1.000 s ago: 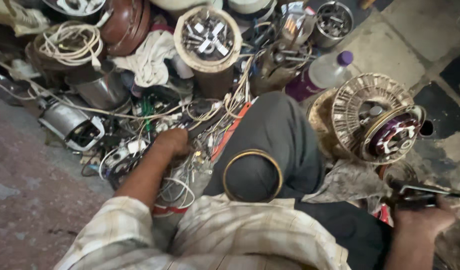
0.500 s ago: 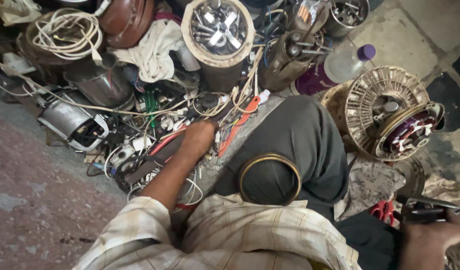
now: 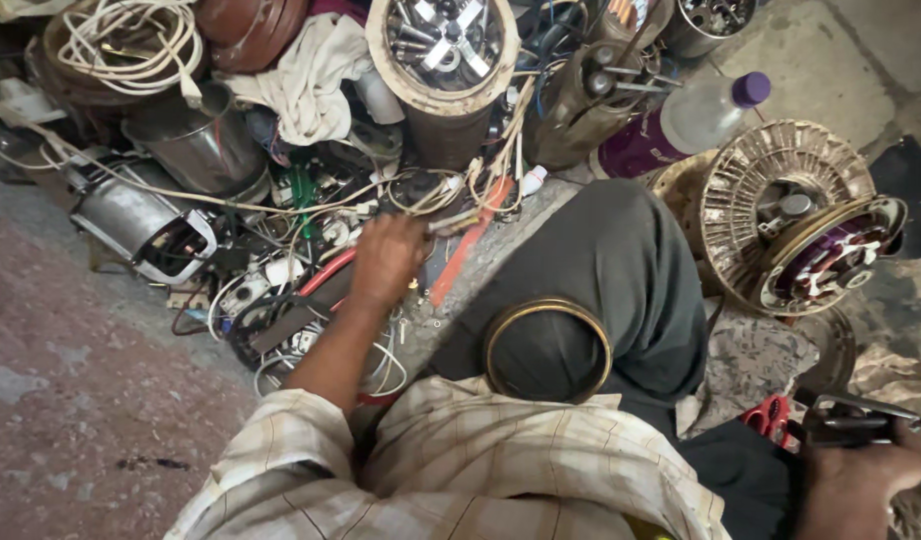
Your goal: The person sits on the floor and works on a disassembled electric motor. They use a caliper to measure a part, apply lubricant from a bottle, and use a hammer and pliers to adjust components on the motor housing.
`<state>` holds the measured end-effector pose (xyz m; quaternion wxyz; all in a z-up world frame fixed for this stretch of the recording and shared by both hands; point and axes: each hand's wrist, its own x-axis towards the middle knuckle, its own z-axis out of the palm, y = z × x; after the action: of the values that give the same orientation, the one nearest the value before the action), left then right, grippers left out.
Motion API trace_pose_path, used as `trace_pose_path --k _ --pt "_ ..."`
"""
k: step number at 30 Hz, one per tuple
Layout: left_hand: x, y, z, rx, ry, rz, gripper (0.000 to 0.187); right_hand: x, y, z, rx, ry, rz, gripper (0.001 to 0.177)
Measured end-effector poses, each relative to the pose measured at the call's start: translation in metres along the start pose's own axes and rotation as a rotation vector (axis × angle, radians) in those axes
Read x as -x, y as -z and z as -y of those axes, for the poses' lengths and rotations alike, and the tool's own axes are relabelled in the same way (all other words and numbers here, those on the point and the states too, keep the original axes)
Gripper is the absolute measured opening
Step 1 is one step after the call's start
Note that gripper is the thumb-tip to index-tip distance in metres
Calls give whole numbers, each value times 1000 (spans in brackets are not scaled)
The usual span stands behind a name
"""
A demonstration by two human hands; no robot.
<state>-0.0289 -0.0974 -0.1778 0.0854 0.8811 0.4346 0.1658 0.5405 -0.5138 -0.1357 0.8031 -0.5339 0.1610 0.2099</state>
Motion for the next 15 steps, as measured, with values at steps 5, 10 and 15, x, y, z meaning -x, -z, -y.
trace_pose_path --k 5,10,15 --pt "-10 24 15 59 -24 -23 31 1 -2 -1 149 13 -47 40" --pt "-4 20 12 14 -22 -65 34 -3 -4 -2 43 -15 -23 40" --pt "12 5 4 23 61 -3 46 -2 0 -7 16 19 -79 36"
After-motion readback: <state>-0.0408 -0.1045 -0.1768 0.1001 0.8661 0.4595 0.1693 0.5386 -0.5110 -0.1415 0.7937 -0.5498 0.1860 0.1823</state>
